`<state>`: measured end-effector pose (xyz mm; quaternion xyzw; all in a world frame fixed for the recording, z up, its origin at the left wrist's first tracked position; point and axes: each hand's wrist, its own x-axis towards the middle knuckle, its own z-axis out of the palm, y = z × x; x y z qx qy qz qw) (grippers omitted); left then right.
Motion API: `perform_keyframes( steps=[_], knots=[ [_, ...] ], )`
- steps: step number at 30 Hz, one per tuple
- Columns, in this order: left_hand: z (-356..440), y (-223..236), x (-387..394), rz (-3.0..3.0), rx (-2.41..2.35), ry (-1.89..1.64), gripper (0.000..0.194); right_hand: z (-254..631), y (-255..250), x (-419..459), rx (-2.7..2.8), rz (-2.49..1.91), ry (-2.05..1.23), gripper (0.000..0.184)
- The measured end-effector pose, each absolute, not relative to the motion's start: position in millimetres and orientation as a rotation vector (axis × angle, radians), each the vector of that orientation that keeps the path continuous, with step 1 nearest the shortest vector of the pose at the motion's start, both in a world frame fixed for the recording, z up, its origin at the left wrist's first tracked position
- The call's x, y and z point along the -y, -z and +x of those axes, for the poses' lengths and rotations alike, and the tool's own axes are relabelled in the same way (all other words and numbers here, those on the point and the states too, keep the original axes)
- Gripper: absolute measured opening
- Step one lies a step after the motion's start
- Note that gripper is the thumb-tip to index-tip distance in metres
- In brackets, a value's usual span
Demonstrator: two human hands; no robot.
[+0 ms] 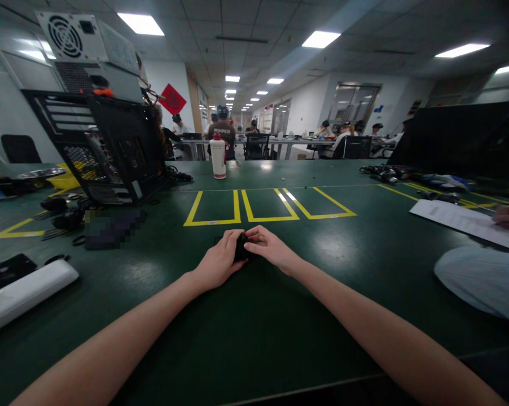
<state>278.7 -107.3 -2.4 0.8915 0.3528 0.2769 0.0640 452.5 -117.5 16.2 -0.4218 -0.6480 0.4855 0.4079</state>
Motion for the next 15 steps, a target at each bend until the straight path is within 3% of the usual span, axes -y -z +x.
perform_keyframes(
  steps=[9,15],
  knots=[
    [278.6,-0.8,109.1,2.677,-1.068,-0.821,0.057,455.3,-18.1,121.5,1.669,-0.997,-1.308,0.038],
    [278.6,-1.4,109.6,2.685,-1.061,-0.818,0.057,453.1,-17.0,121.1,1.66,-1.044,-1.189,0.025]
  ],
)
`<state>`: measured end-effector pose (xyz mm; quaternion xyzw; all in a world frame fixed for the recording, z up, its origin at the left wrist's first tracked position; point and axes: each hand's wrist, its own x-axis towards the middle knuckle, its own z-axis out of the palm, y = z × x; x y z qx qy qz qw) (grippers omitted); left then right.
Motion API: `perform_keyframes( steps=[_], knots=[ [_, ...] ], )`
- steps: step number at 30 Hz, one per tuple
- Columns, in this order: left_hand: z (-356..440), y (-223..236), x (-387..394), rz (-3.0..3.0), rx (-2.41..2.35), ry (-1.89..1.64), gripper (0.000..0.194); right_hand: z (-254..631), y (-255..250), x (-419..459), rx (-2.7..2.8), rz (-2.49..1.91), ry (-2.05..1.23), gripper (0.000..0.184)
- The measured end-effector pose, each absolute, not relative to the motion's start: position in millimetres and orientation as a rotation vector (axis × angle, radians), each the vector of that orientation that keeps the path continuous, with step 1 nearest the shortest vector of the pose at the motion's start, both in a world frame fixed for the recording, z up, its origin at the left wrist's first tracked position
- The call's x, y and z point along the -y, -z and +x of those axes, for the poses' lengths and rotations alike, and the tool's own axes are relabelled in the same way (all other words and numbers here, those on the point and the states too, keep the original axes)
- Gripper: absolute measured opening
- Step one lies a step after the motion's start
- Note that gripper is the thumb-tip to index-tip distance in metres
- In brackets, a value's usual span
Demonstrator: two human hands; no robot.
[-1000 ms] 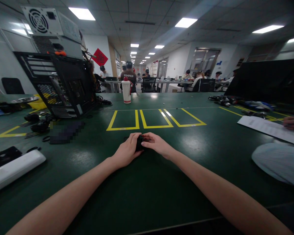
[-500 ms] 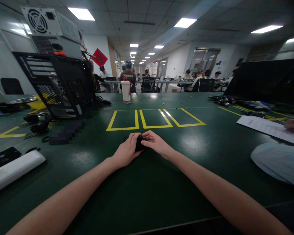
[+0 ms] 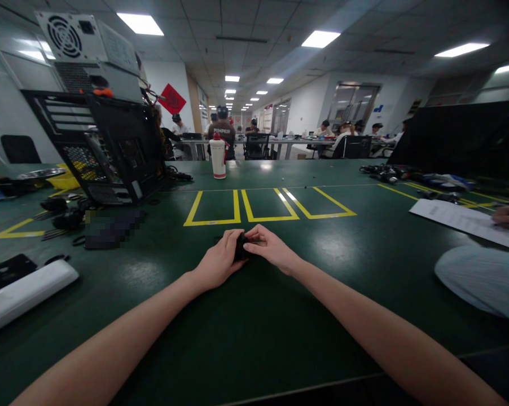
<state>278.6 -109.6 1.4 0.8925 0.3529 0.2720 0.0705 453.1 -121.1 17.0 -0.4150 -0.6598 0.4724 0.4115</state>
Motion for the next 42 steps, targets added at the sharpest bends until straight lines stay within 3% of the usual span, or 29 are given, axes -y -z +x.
perform_keyframes(
  steps=[4,12,18,29,35,42],
  knots=[
    [278.3,-1.2,109.5,2.686,-1.066,-0.822,0.057,453.5,-16.8,118.7,1.61,-1.084,-1.284,0.036],
    [278.8,-1.2,109.6,2.688,-1.09,-0.805,0.061,455.1,-14.0,119.8,1.664,-0.963,-1.314,0.041],
    [279.5,-1.0,109.3,2.688,-1.06,-0.828,0.057,448.9,-18.1,122.3,1.605,-1.025,-1.211,0.022],
    [278.3,-1.2,109.6,2.666,-1.075,-0.803,0.058,453.5,-16.3,121.9,1.616,-1.001,-1.322,0.04],
    [278.5,0.2,108.5,2.68,-1.064,-0.832,0.058,450.0,-20.3,124.4,1.592,-1.048,-1.234,0.022],
    [279.2,-2.0,110.0,2.672,-1.066,-0.824,0.056,451.9,-13.3,117.6,1.552,-1.052,-1.322,0.033]
  ],
)
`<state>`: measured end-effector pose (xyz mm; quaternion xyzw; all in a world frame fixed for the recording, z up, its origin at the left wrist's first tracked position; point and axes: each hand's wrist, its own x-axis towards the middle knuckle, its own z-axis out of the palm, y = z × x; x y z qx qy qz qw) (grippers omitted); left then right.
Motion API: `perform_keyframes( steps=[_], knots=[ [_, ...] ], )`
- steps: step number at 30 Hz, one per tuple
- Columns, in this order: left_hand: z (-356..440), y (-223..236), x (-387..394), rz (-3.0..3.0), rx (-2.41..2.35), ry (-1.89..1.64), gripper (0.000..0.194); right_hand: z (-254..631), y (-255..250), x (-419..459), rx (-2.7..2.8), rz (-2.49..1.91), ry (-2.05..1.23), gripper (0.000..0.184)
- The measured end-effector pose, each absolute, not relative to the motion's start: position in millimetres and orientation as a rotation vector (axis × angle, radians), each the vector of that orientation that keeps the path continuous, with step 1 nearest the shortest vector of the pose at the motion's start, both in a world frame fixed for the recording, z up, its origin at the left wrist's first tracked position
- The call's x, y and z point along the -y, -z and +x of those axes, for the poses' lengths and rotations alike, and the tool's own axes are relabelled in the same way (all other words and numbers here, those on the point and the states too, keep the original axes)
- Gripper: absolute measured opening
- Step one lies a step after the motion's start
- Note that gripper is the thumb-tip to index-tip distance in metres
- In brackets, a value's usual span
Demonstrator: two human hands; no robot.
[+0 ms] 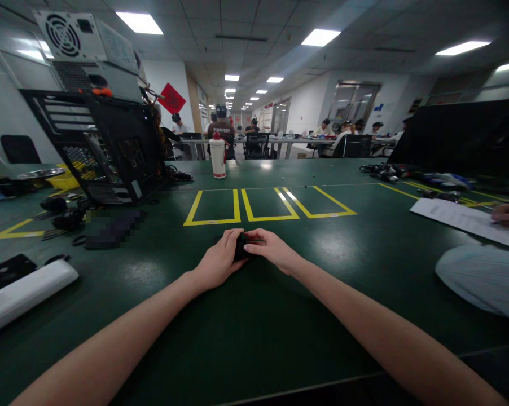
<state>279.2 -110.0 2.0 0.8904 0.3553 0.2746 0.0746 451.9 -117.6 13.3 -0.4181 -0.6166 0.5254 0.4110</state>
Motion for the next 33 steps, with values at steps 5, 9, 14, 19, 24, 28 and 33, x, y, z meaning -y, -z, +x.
perform_keyframes(
  steps=[5,9,14,19,24,28,33],
  knots=[
    [279,-1,109,2.677,-1.073,-0.811,0.058,453,-12,120,1.604,-1.006,-1.306,0.042],
    [279,-1,109,2.682,-1.055,-0.838,0.056,451,-16,123,1.606,-1.033,-1.251,0.03],
    [279,-1,109,2.678,-1.062,-0.825,0.057,450,-19,122,1.551,-1.089,-1.294,0.035],
    [279,-3,110,2.671,-1.086,-0.793,0.057,453,-16,121,1.57,-1.043,-1.361,0.035],
    [278,-3,110,2.672,-1.09,-0.779,0.06,453,-13,121,1.624,-1.047,-1.326,0.043],
    [278,-1,108,2.666,-1.106,-0.773,0.06,452,-10,120,1.664,-1.045,-1.263,0.045],
    [280,-1,106,2.647,-1.122,-0.759,0.061,453,-5,121,1.854,-1.211,-1.037,0.062]
  ],
)
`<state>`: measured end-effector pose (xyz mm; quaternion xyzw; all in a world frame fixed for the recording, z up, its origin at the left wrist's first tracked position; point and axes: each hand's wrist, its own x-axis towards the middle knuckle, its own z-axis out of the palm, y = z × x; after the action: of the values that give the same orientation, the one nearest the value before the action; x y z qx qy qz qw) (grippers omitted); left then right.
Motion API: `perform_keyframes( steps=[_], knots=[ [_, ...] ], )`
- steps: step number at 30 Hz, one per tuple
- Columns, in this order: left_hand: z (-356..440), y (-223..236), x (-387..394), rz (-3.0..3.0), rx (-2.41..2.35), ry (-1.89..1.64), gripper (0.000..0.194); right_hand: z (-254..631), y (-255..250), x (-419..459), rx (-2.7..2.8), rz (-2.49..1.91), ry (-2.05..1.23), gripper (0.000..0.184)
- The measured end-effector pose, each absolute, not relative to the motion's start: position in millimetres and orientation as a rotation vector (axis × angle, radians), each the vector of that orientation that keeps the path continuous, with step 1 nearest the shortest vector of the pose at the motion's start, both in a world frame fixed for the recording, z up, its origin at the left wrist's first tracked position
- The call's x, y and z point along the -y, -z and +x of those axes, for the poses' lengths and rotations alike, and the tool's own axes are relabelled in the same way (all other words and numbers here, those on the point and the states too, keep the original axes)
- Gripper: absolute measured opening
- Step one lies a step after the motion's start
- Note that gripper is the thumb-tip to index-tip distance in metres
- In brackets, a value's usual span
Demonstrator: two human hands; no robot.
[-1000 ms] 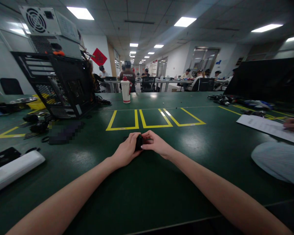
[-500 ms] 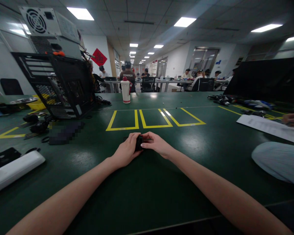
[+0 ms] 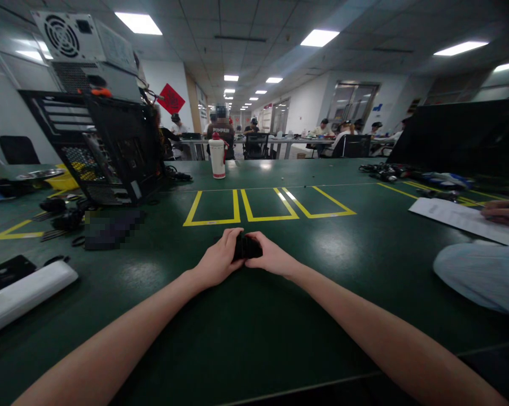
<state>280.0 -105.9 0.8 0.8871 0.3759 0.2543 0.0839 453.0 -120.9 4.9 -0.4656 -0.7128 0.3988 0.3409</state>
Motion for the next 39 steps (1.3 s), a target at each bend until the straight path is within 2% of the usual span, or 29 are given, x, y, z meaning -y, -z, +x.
perform_keyframes(
  steps=[6,10,19,23,30,39],
  knots=[
    [276,-5,97,2.534,-1.195,-0.658,0.06,454,-2,121,2.003,-1.425,-0.748,0.065],
    [270,-5,88,2.401,-1.216,-0.557,0.061,455,-4,125,2.04,-1.484,-0.712,0.065],
    [268,-5,88,2.297,-1.163,-0.59,0.066,458,-7,127,2.11,-1.438,-0.65,0.057],
    [268,-5,88,2.292,-1.177,-0.605,0.071,462,-6,131,2.134,-1.438,-0.593,0.06],
    [270,-6,88,2.304,-1.185,-0.599,0.067,467,-4,135,2.095,-1.42,-0.53,0.047],
    [272,-24,149,2.515,-1.163,-0.451,0.066,460,-14,183,2.072,-1.491,-0.473,0.05]
  ],
)
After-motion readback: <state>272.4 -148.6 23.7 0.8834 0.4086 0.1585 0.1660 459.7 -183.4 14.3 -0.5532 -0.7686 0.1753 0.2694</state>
